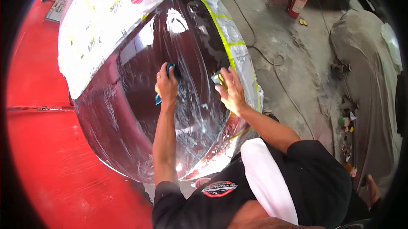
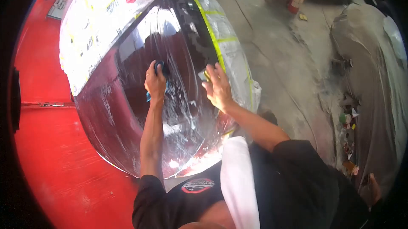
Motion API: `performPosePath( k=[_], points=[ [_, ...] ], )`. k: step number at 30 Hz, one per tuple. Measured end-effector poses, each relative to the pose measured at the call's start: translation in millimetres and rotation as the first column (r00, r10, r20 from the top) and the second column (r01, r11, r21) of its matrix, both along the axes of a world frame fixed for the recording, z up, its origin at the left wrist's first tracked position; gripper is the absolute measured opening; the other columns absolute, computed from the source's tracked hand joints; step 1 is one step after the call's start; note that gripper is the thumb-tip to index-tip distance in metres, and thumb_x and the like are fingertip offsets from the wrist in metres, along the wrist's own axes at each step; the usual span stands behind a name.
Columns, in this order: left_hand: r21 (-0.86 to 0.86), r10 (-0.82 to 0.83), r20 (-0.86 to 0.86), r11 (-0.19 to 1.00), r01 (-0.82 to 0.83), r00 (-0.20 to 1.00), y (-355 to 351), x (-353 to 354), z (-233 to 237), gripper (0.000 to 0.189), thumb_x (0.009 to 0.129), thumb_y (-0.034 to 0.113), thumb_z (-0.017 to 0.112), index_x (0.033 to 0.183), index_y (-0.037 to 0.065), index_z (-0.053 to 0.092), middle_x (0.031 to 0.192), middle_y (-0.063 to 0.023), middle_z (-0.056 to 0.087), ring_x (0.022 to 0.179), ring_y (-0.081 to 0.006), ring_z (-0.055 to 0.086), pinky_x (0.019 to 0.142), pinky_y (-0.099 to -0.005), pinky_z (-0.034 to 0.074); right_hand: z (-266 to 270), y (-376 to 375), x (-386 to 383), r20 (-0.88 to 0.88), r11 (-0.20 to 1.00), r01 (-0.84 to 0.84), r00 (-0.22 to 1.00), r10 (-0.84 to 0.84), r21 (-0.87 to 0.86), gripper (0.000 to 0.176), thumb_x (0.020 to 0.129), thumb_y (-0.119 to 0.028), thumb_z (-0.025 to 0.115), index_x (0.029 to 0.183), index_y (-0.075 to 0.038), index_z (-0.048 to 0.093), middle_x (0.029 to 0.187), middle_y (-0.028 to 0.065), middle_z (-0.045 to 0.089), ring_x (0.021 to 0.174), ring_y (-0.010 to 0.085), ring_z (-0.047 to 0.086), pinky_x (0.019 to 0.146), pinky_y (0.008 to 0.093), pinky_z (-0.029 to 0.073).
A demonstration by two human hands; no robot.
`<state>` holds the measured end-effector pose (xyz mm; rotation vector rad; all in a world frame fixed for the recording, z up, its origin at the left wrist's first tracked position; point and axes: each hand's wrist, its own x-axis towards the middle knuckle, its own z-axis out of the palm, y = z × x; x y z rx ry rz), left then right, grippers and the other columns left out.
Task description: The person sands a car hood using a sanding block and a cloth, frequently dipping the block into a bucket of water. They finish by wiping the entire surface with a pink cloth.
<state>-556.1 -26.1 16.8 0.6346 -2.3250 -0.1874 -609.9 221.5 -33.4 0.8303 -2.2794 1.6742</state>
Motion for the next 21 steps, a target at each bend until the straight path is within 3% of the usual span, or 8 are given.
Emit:
performPosePath(
  k=[5, 10, 12, 14, 15, 18, 19, 21],
  points=[
    [0.236, -0.027, -0.001, 0.971, 0.026, 1.000, 44, -148, 64, 0.037, 0.093, 0.038, 0.067, 0.080, 0.004, 0.068, 0.068, -0.0194, 0.064, 0.068, -0.0422, 0.065, 0.062, -0.0455, 0.051, 10, -52, -81, -0.263, 0.990, -0.090, 0.958, 0.115, 0.106, 0.044, 0.081, -0.004, 0.072, 0.123, 0.004, 0.061, 0.134, 0.0227, 0.057, 0.122, 0.0399, 0.054, 0.104, 0.0465, 0.045],
    [-0.060, 0.058, 0.132, 0.997, -0.051, 0.990, 1, -243, 72, 0.038, 0.093, 0.041, 0.063, 0.071, 0.009, 0.065, 0.068, -0.0164, 0.066, 0.065, -0.0407, 0.065, 0.061, -0.0498, 0.052, 37, -127, -193, -0.396, 0.965, -0.194, 0.883, 0.250, 0.178, 0.045, 0.077, -0.003, 0.069, 0.120, 0.005, 0.061, 0.128, 0.0222, 0.059, 0.123, 0.0386, 0.053, 0.104, 0.0460, 0.044],
    [-0.003, 0.377, -0.007, 0.926, -0.377, 0.926, -33, -246, 76, 0.043, 0.092, 0.047, 0.064, 0.082, 0.005, 0.068, 0.080, -0.0224, 0.070, 0.077, -0.0443, 0.068, 0.072, -0.0515, 0.053, 37, -152, -221, -0.447, 0.985, -0.162, 0.878, 0.168, 0.053, 0.040, 0.076, -0.003, 0.069, 0.115, 0.004, 0.062, 0.125, 0.0222, 0.059, 0.120, 0.0397, 0.054, 0.102, 0.0466, 0.045],
    [-0.025, 0.419, -0.070, 0.907, -0.421, 0.905, -67, -219, 66, 0.048, 0.093, 0.051, 0.063, 0.107, 0.005, 0.065, 0.098, -0.0195, 0.070, 0.092, -0.0412, 0.067, 0.079, -0.0503, 0.053, 27, -204, -292, -0.330, 0.975, -0.221, 0.919, 0.216, 0.024, 0.041, 0.083, -0.005, 0.072, 0.122, -0.001, 0.062, 0.124, 0.0231, 0.062, 0.119, 0.0430, 0.056, 0.103, 0.0504, 0.046],
    [0.017, 0.347, 0.057, 0.937, -0.349, 0.936, -83, -199, 47, 0.069, 0.092, 0.057, 0.061, 0.135, 0.004, 0.051, 0.127, -0.0256, 0.060, 0.122, -0.0425, 0.055, 0.100, -0.0521, 0.045, 41, -229, -337, -0.266, 0.978, -0.203, 0.941, 0.209, 0.052, 0.039, 0.084, -0.007, 0.071, 0.122, -0.001, 0.063, 0.125, 0.0222, 0.062, 0.119, 0.0426, 0.056, 0.102, 0.0495, 0.047],
    [-0.213, 0.395, 0.201, 0.911, -0.353, 0.897, -78, -180, 21, 0.080, 0.091, 0.059, 0.061, 0.150, 0.010, 0.039, 0.147, -0.0269, 0.044, 0.140, -0.0426, 0.038, 0.115, -0.0568, 0.030, 45, -238, -362, -0.278, 0.977, -0.213, 0.940, 0.199, -0.023, 0.033, 0.087, -0.009, 0.070, 0.118, 0.000, 0.063, 0.123, 0.0222, 0.062, 0.115, 0.0426, 0.058, 0.098, 0.0487, 0.048],
    [-0.041, 0.371, 0.255, 0.927, -0.373, 0.893, -77, -184, 29, 0.085, 0.091, 0.061, 0.061, 0.155, 0.013, 0.033, 0.157, -0.0250, 0.031, 0.148, -0.0411, 0.025, 0.121, -0.0595, 0.016, 37, -219, -342, -0.348, 0.965, -0.238, 0.919, 0.187, -0.108, 0.029, 0.087, -0.009, 0.069, 0.113, 0.001, 0.063, 0.121, 0.0231, 0.063, 0.112, 0.0431, 0.058, 0.095, 0.0488, 0.049],
    [-0.100, 0.443, 0.268, 0.896, -0.433, 0.855, -92, -202, 28, 0.081, 0.092, 0.059, 0.060, 0.155, 0.014, 0.035, 0.155, -0.0243, 0.035, 0.146, -0.0418, 0.030, 0.120, -0.0574, 0.020, 2, -164, -265, -0.043, 0.938, -0.312, 0.950, 0.309, -0.150, 0.039, 0.081, -0.003, 0.075, 0.119, 0.000, 0.066, 0.129, 0.0231, 0.061, 0.121, 0.0422, 0.058, 0.103, 0.0481, 0.048]
  ],
)
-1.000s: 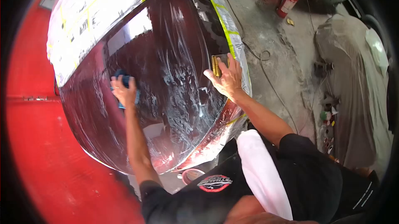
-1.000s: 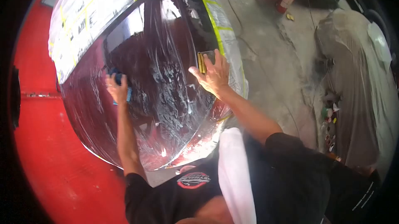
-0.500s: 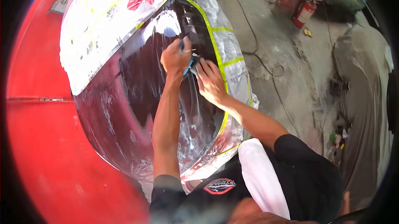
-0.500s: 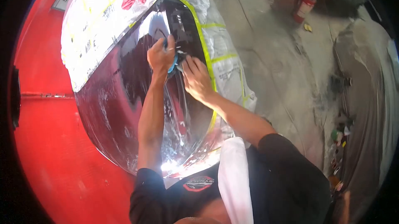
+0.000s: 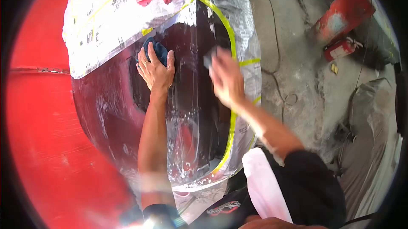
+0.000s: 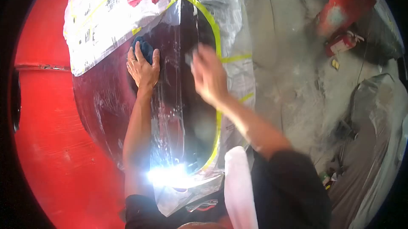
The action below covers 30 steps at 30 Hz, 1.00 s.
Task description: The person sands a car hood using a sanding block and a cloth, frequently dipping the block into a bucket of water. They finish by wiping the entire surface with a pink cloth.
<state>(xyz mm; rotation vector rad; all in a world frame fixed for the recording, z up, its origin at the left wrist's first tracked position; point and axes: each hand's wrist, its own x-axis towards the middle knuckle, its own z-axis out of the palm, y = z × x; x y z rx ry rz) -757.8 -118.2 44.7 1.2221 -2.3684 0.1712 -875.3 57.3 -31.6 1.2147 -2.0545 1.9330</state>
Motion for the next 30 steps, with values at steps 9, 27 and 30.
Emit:
performPosePath(
  k=[9, 27, 30],
  points=[
    [-0.020, 0.059, -0.017, 0.998, -0.059, 0.998, -13, -18, 8, 0.078, 0.092, 0.057, 0.061, 0.154, 0.017, 0.037, 0.156, -0.0211, 0.037, 0.146, -0.0372, 0.031, 0.121, -0.0558, 0.020, 53, -91, -107, -0.341, 0.997, 0.014, 0.940, 0.010, 0.070, 0.029, 0.086, -0.011, 0.068, 0.115, -0.003, 0.069, 0.124, 0.0226, 0.064, 0.116, 0.0422, 0.059, 0.098, 0.0489, 0.050],
    [0.022, 0.076, -0.010, 0.997, -0.076, 0.997, -10, -17, 8, 0.075, 0.092, 0.057, 0.060, 0.153, 0.018, 0.039, 0.156, -0.0197, 0.037, 0.147, -0.0346, 0.032, 0.123, -0.0524, 0.019, 70, -112, -123, -0.344, 0.988, -0.075, 0.932, 0.118, 0.137, 0.026, 0.090, -0.013, 0.066, 0.114, -0.004, 0.071, 0.125, 0.0212, 0.066, 0.117, 0.0401, 0.060, 0.099, 0.0467, 0.049],
    [0.025, 0.068, -0.009, 0.997, -0.068, 0.998, -11, -19, 11, 0.075, 0.092, 0.057, 0.060, 0.153, 0.018, 0.039, 0.156, -0.0192, 0.037, 0.147, -0.0346, 0.032, 0.122, -0.0521, 0.020, 38, -35, -50, -0.300, 0.986, -0.164, 0.939, 0.169, 0.041, 0.038, 0.077, 0.004, 0.074, 0.113, -0.005, 0.071, 0.126, 0.0225, 0.064, 0.121, 0.0408, 0.060, 0.104, 0.0467, 0.049]
  ],
)
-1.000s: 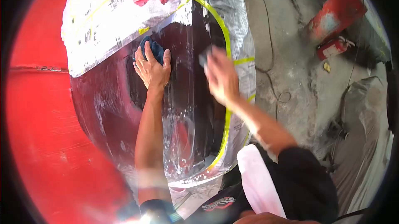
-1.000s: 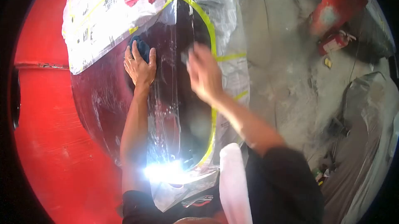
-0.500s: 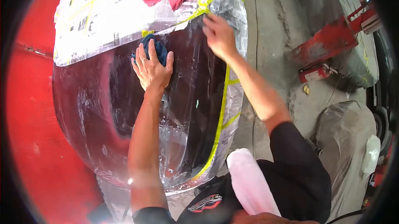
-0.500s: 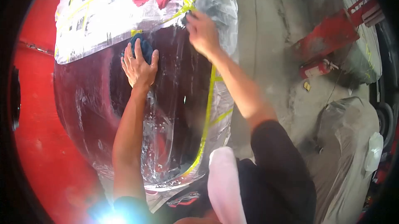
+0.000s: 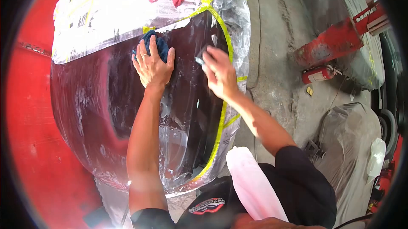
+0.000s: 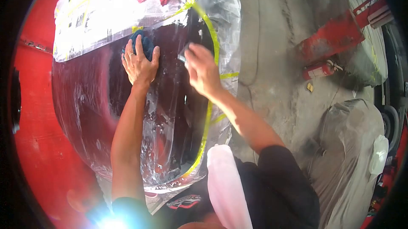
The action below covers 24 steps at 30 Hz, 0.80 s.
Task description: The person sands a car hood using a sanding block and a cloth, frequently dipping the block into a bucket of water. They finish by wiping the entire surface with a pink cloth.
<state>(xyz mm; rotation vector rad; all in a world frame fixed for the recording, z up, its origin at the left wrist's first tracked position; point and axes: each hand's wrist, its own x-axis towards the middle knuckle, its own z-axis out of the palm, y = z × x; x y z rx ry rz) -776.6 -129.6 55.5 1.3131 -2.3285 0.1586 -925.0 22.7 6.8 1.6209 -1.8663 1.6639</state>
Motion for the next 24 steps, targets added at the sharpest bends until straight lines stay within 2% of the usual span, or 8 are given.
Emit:
performPosePath(
  k=[6, 15, 17, 19, 21, 22, 23, 24],
  points=[
    [0.021, 0.025, 0.010, 0.999, -0.025, 1.000, 1, 2, -1, 0.077, 0.091, 0.059, 0.059, 0.153, 0.018, 0.040, 0.156, -0.0192, 0.037, 0.148, -0.0343, 0.031, 0.123, -0.0526, 0.018, 37, -87, -80, -0.145, 0.994, 0.097, 0.985, -0.090, 0.047, 0.028, 0.087, -0.010, 0.064, 0.113, -0.004, 0.069, 0.128, 0.0203, 0.064, 0.114, 0.0424, 0.060, 0.099, 0.0490, 0.048],
    [-0.009, -0.002, -0.003, 1.000, 0.002, 1.000, -1, 2, -3, 0.075, 0.092, 0.059, 0.059, 0.153, 0.019, 0.040, 0.155, -0.0202, 0.038, 0.146, -0.0353, 0.033, 0.122, -0.0507, 0.021, 16, -14, -37, -0.167, 0.976, -0.098, 0.977, 0.132, 0.196, 0.030, 0.079, 0.001, 0.071, 0.108, -0.005, 0.070, 0.119, 0.0211, 0.066, 0.112, 0.0390, 0.061, 0.094, 0.0480, 0.051],
    [-0.006, 0.002, 0.007, 1.000, -0.002, 1.000, 3, 4, -4, 0.075, 0.092, 0.059, 0.059, 0.153, 0.019, 0.040, 0.155, -0.0204, 0.039, 0.145, -0.0356, 0.034, 0.122, -0.0513, 0.021, 28, -86, -90, -0.204, 0.972, 0.236, 0.952, -0.229, 0.012, 0.028, 0.078, 0.001, 0.068, 0.106, -0.005, 0.070, 0.118, 0.0211, 0.066, 0.107, 0.0401, 0.060, 0.090, 0.0480, 0.050],
    [-0.019, -0.003, -0.014, 1.000, 0.003, 1.000, 0, 1, -4, 0.076, 0.091, 0.060, 0.060, 0.153, 0.020, 0.041, 0.154, -0.0202, 0.039, 0.145, -0.0361, 0.035, 0.121, -0.0521, 0.022, 28, -65, -56, -0.177, 0.975, 0.177, 0.972, -0.152, 0.136, 0.031, 0.077, 0.001, 0.068, 0.108, -0.005, 0.070, 0.120, 0.0214, 0.065, 0.107, 0.0414, 0.060, 0.090, 0.0481, 0.050],
    [-0.016, -0.002, -0.023, 1.000, 0.002, 1.000, -2, 1, -6, 0.076, 0.091, 0.060, 0.061, 0.153, 0.020, 0.041, 0.154, -0.0200, 0.039, 0.144, -0.0365, 0.035, 0.121, -0.0525, 0.022, -2, 0, 32, 0.030, 0.994, 0.066, 0.998, -0.063, -0.083, 0.041, 0.072, 0.003, 0.075, 0.112, -0.006, 0.071, 0.122, 0.0193, 0.065, 0.112, 0.0410, 0.060, 0.095, 0.0479, 0.050],
    [-0.019, 0.000, -0.019, 1.000, 0.000, 1.000, -2, 1, -6, 0.076, 0.090, 0.059, 0.061, 0.153, 0.020, 0.041, 0.154, -0.0199, 0.040, 0.144, -0.0365, 0.035, 0.121, -0.0526, 0.023, -17, 34, 79, 0.748, 0.967, -0.160, 0.662, -0.042, 0.196, 0.045, 0.070, 0.007, 0.075, 0.112, -0.006, 0.070, 0.121, 0.0182, 0.065, 0.112, 0.0403, 0.061, 0.096, 0.0488, 0.049],
    [-0.023, -0.004, -0.009, 1.000, 0.004, 1.000, -2, 2, -5, 0.076, 0.090, 0.059, 0.061, 0.153, 0.020, 0.041, 0.154, -0.0198, 0.040, 0.144, -0.0365, 0.035, 0.121, -0.0526, 0.023, -5, 62, 83, -0.003, 0.997, -0.014, 1.000, 0.015, 0.070, 0.040, 0.073, 0.002, 0.075, 0.112, -0.006, 0.069, 0.123, 0.0181, 0.064, 0.114, 0.0394, 0.060, 0.097, 0.0495, 0.049],
    [-0.024, -0.006, -0.013, 1.000, 0.006, 1.000, -1, 2, -4, 0.076, 0.090, 0.059, 0.061, 0.153, 0.021, 0.041, 0.154, -0.0199, 0.040, 0.144, -0.0366, 0.035, 0.121, -0.0525, 0.023, 1, 57, 72, -0.062, 0.994, -0.064, 0.996, 0.069, 0.083, 0.038, 0.073, 0.000, 0.075, 0.111, -0.006, 0.069, 0.121, 0.0181, 0.064, 0.113, 0.0394, 0.060, 0.097, 0.0495, 0.049]
  ],
)
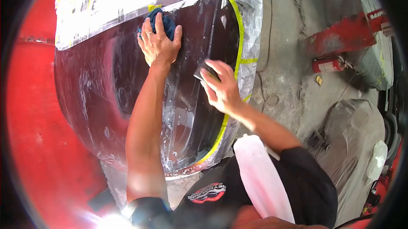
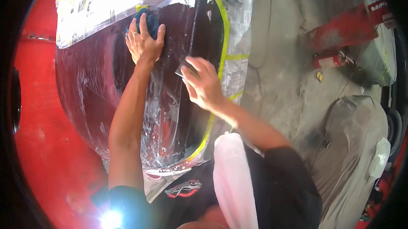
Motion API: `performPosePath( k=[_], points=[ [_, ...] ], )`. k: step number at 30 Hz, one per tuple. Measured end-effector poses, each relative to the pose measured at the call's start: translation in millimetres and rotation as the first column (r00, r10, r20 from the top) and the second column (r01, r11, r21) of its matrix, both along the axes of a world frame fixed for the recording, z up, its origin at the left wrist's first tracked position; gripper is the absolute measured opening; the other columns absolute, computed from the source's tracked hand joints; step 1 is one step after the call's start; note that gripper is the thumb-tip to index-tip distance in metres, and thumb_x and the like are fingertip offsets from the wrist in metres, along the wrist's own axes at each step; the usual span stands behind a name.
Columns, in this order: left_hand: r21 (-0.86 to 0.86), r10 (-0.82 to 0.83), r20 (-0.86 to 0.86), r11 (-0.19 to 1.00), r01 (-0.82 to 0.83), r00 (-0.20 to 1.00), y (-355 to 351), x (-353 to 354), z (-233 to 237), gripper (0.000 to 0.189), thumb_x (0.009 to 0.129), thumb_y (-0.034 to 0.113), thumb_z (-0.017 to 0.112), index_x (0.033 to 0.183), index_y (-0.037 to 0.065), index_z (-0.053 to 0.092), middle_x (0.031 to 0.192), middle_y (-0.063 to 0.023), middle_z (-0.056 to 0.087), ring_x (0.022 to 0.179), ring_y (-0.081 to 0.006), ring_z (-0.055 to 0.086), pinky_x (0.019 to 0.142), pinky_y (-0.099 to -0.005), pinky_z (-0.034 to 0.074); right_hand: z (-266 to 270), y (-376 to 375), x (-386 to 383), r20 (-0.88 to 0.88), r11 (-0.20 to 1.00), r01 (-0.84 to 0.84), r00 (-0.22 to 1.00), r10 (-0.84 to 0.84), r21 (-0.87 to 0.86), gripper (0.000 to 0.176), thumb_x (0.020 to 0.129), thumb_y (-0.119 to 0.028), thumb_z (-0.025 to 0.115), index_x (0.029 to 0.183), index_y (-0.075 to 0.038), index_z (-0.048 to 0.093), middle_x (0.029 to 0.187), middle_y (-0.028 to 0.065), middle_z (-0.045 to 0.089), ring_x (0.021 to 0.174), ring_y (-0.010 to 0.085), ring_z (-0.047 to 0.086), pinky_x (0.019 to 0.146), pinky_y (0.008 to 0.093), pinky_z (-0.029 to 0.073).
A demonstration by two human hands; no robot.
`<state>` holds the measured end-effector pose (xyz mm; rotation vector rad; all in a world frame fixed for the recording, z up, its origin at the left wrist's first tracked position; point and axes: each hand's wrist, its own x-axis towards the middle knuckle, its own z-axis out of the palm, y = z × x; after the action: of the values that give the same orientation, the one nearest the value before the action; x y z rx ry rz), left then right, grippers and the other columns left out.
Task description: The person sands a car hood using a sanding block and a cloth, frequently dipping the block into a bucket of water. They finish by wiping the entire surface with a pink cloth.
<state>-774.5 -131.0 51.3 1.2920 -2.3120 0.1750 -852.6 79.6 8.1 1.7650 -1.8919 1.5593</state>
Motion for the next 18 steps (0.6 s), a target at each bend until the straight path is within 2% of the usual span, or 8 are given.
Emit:
performPosePath(
  k=[2, 4, 5, 7, 11, 14, 16, 18],
  points=[
    [-0.006, -0.008, -0.007, 1.000, 0.008, 1.000, -2, -2, -1, 0.076, 0.090, 0.060, 0.061, 0.153, 0.021, 0.041, 0.154, -0.0197, 0.040, 0.144, -0.0366, 0.035, 0.121, -0.0524, 0.023, 13, -55, -58, -0.142, 0.994, -0.049, 0.989, 0.035, -0.100, 0.031, 0.075, -0.006, 0.074, 0.106, -0.006, 0.070, 0.117, 0.0183, 0.064, 0.110, 0.0406, 0.060, 0.096, 0.0495, 0.048],
    [-0.020, 0.004, -0.012, 1.000, -0.005, 1.000, 0, 0, -2, 0.077, 0.090, 0.060, 0.061, 0.152, 0.021, 0.041, 0.154, -0.0193, 0.040, 0.143, -0.0376, 0.037, 0.121, -0.0521, 0.024, 26, -130, -117, -0.092, 0.974, 0.208, 0.972, -0.216, -0.092, 0.026, 0.082, -0.010, 0.070, 0.107, -0.005, 0.070, 0.117, 0.0205, 0.064, 0.108, 0.0435, 0.058, 0.095, 0.0487, 0.047],
    [-0.018, -0.004, -0.002, 1.000, 0.004, 1.000, 1, 2, -3, 0.077, 0.090, 0.060, 0.061, 0.152, 0.021, 0.041, 0.154, -0.0193, 0.040, 0.143, -0.0376, 0.037, 0.121, -0.0521, 0.024, 32, -144, -121, -0.131, 0.967, 0.246, 0.958, -0.253, -0.070, 0.025, 0.085, -0.014, 0.068, 0.108, -0.004, 0.069, 0.116, 0.0211, 0.065, 0.110, 0.0441, 0.057, 0.096, 0.0483, 0.047],
    [0.026, -0.009, -0.036, 1.000, 0.010, 0.999, -1, -1, -1, 0.077, 0.089, 0.061, 0.061, 0.151, 0.019, 0.043, 0.154, -0.0202, 0.039, 0.146, -0.0353, 0.032, 0.122, -0.0531, 0.021, 17, -115, -96, -0.026, 0.943, 0.315, 0.947, -0.320, -0.108, 0.030, 0.087, -0.015, 0.069, 0.114, -0.001, 0.068, 0.124, 0.0223, 0.062, 0.113, 0.0441, 0.057, 0.097, 0.0492, 0.047],
    [0.015, -0.008, -0.026, 1.000, 0.008, 1.000, -3, -1, -4, 0.078, 0.088, 0.061, 0.062, 0.151, 0.019, 0.043, 0.154, -0.0204, 0.039, 0.145, -0.0370, 0.034, 0.121, -0.0532, 0.022, -30, 33, 49, 0.256, 0.932, 0.354, 0.897, -0.361, 0.076, 0.038, 0.091, -0.012, 0.070, 0.126, 0.001, 0.064, 0.138, 0.0256, 0.053, 0.121, 0.0439, 0.055, 0.102, 0.0508, 0.045],
    [-0.025, -0.022, -0.023, 0.999, 0.021, 0.999, -4, -4, -6, 0.078, 0.089, 0.062, 0.061, 0.151, 0.018, 0.044, 0.152, -0.0203, 0.041, 0.142, -0.0383, 0.038, 0.119, -0.0533, 0.025, -28, 2, 19, 0.326, 0.901, 0.431, 0.847, -0.419, 0.038, 0.037, 0.092, -0.013, 0.069, 0.125, 0.001, 0.063, 0.135, 0.0260, 0.055, 0.119, 0.0436, 0.055, 0.102, 0.0501, 0.045],
    [-0.029, -0.018, -0.011, 0.999, 0.017, 1.000, -4, -1, -8, 0.078, 0.089, 0.062, 0.061, 0.151, 0.018, 0.044, 0.152, -0.0203, 0.041, 0.141, -0.0386, 0.039, 0.118, -0.0534, 0.026, -9, -49, -49, 0.412, 0.858, 0.474, 0.754, -0.511, 0.198, 0.035, 0.096, -0.020, 0.064, 0.121, 0.003, 0.064, 0.126, 0.0272, 0.060, 0.116, 0.0436, 0.056, 0.101, 0.0507, 0.044],
    [-0.056, -0.011, 0.007, 0.998, 0.011, 1.000, -5, -1, -8, 0.078, 0.090, 0.062, 0.059, 0.153, 0.019, 0.040, 0.153, -0.0219, 0.043, 0.140, -0.0401, 0.041, 0.118, -0.0507, 0.028, -12, -52, -54, 0.440, 0.849, 0.494, 0.731, -0.521, 0.186, 0.037, 0.095, -0.022, 0.064, 0.122, 0.004, 0.064, 0.126, 0.0275, 0.061, 0.115, 0.0441, 0.056, 0.101, 0.0516, 0.044]
  ],
)
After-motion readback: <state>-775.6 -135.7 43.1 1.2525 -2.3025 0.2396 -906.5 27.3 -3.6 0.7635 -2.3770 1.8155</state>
